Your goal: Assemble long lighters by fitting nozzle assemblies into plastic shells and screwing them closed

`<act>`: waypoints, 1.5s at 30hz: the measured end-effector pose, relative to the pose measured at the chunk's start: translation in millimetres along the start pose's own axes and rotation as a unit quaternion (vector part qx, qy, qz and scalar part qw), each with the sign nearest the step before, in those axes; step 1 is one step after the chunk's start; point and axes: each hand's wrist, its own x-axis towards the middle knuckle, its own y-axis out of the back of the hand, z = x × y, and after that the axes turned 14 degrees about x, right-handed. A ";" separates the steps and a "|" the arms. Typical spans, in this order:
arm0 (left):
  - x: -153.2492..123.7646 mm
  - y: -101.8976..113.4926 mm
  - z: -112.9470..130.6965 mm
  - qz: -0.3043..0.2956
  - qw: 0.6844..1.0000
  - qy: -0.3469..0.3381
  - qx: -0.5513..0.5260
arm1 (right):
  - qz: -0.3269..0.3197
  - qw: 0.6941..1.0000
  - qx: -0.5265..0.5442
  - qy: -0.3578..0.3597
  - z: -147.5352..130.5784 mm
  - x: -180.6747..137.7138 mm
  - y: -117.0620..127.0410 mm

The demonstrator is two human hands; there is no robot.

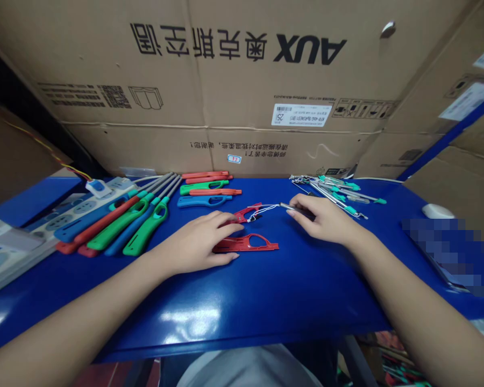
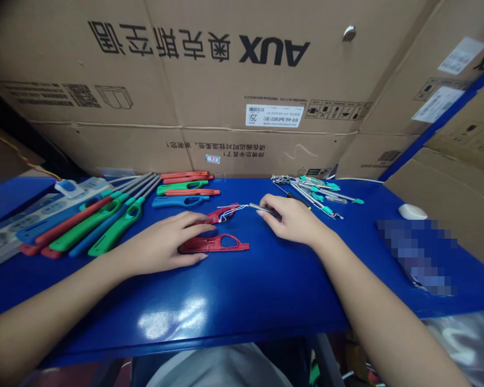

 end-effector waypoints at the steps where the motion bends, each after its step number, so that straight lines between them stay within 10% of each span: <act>1: 0.1 -3.2 1.3 -0.002 1.000 0.003 0.000 | -0.001 1.000 0.000 -0.001 -0.3 0.1 -0.1; 24: 2.2 -10.2 9.1 0.124 0.985 0.071 -0.091 | 0.013 0.998 0.044 0.036 -2.4 0.4 -5.5; 36: 9.1 -9.4 36.5 0.075 0.783 0.208 -0.582 | 0.007 0.989 0.137 0.052 -29.5 -4.7 -10.5; 45: -4.0 5.3 35.6 0.221 0.871 0.157 -0.411 | -0.002 0.990 0.091 0.110 -44.5 -7.3 -13.9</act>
